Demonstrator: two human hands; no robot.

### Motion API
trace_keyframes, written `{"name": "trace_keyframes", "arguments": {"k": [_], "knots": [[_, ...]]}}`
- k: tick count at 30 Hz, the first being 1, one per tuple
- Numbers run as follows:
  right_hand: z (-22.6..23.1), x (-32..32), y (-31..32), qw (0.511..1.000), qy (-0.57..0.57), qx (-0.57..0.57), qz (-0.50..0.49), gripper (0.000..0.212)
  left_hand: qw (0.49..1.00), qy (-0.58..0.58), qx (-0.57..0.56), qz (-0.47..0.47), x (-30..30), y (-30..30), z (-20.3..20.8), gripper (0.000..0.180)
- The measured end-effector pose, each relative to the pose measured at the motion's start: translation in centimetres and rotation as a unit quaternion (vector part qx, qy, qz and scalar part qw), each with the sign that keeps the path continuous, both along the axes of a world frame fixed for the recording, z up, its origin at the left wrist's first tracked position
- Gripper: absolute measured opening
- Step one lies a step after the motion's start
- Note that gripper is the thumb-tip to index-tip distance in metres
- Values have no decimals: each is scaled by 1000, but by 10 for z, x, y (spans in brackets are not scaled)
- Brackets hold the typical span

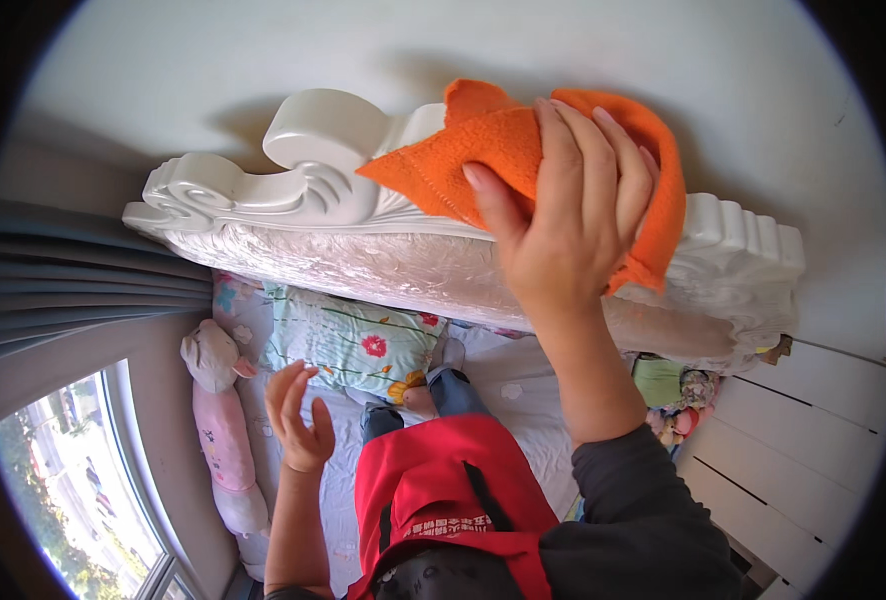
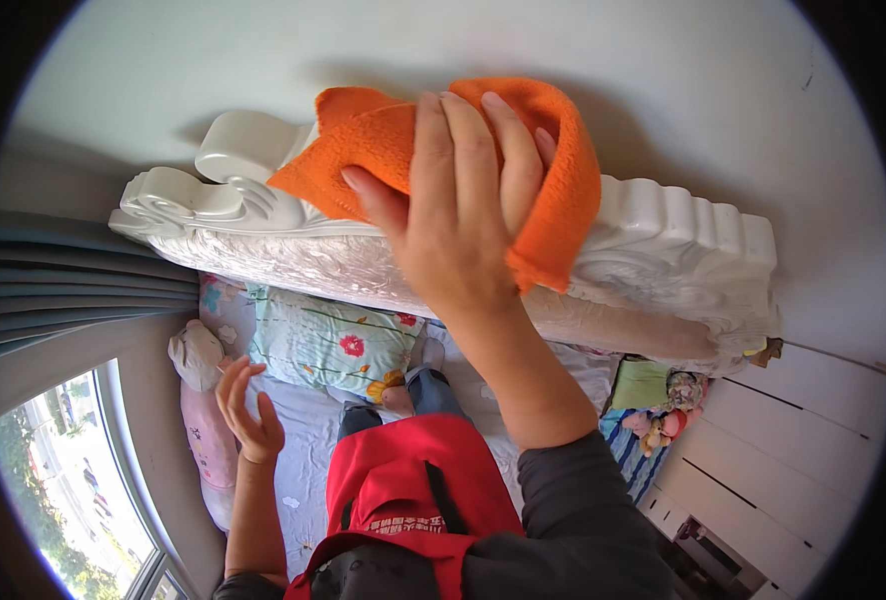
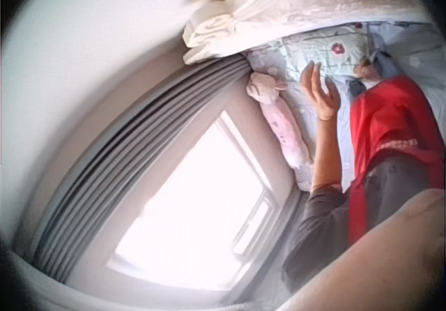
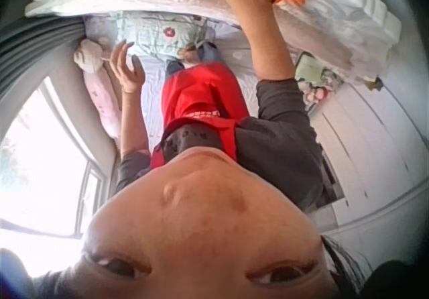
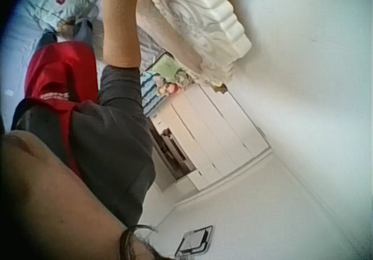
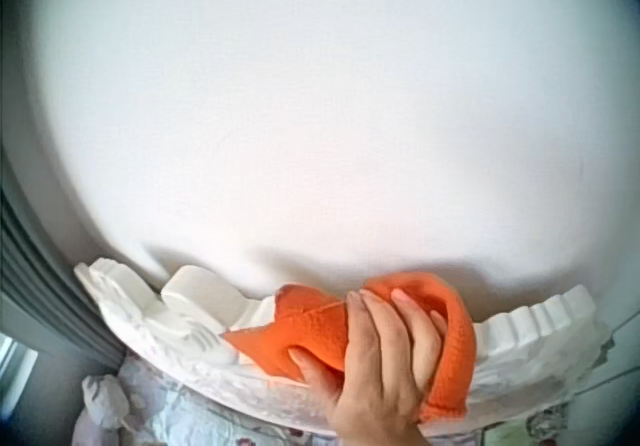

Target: The person wipes a white ornate headboard with an orange cloth. They move along the length of the headboard, cleaning the carved details and flat surfaces. The headboard is partially covered with plastic wrap.

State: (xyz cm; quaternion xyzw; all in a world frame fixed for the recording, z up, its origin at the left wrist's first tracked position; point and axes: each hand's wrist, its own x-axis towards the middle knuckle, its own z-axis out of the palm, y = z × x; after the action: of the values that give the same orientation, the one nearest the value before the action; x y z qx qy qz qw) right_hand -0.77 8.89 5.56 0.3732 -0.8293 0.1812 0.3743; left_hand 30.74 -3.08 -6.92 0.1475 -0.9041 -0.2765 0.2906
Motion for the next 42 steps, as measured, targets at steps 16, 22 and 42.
{"name": "trace_keyframes", "arguments": {"k": [16, 22, 42], "knots": [[-20, 27, 5, 994, 48, 47, -84, 42, 983, -10, 148, 106, 69, -17, -29, 42], [-5, 27, -73, 999, 13, 29, 16, 25, 984, -21, 153, 90, 80, -24, -39, 50], [-119, 74, -152, 966, 36, 173, 189, 56, 979, -19, 161, 123, 133, -48, -58, 53]]}}
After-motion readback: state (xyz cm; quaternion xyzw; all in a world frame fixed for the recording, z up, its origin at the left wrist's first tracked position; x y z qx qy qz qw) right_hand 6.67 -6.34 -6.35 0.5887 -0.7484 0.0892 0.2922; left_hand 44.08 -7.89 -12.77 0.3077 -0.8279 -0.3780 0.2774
